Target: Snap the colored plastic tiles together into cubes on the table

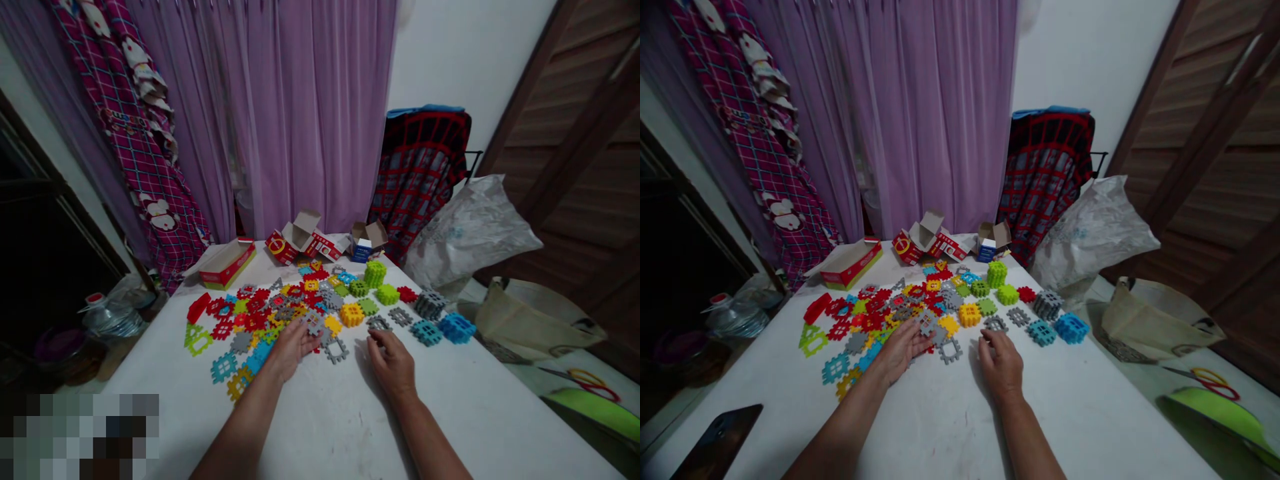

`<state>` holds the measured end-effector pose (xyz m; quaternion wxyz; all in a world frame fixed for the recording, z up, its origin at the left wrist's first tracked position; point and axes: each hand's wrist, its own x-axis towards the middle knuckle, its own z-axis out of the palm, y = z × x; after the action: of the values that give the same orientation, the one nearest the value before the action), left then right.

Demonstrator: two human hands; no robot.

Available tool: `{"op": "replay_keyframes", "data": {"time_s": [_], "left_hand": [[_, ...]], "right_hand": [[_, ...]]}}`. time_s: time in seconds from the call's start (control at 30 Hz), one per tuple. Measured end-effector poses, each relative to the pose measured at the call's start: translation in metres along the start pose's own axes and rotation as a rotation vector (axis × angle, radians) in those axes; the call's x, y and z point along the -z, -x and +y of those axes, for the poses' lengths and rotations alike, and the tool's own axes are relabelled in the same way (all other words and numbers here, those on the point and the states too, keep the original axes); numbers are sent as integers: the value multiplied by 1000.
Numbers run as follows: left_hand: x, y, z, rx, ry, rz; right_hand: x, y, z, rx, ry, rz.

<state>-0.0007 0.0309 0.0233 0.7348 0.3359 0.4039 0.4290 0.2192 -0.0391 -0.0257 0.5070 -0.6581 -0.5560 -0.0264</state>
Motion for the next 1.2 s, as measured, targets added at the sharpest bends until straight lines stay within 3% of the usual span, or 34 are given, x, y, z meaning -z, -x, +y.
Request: {"op": "replay_keyframes", "data": {"time_s": [0.2, 0.4, 0.6, 0.93, 1.2], "left_hand": [[-10, -1, -18, 28, -148, -42], [-11, 0, -25, -17, -361, -142], [-12, 1, -29, -98, -435, -232], [-14, -8, -26, -53, -346, -18], [-12, -10, -25, -91, -321, 18]], "right_hand": [[-7, 1, -13, 139, 1, -15], [-3, -1, -20, 139, -65, -11], [-3, 1, -36, 72, -260, -158], [-12, 8, -34, -76, -375, -266], [-8, 7, -37, 83, -317, -337]]}}
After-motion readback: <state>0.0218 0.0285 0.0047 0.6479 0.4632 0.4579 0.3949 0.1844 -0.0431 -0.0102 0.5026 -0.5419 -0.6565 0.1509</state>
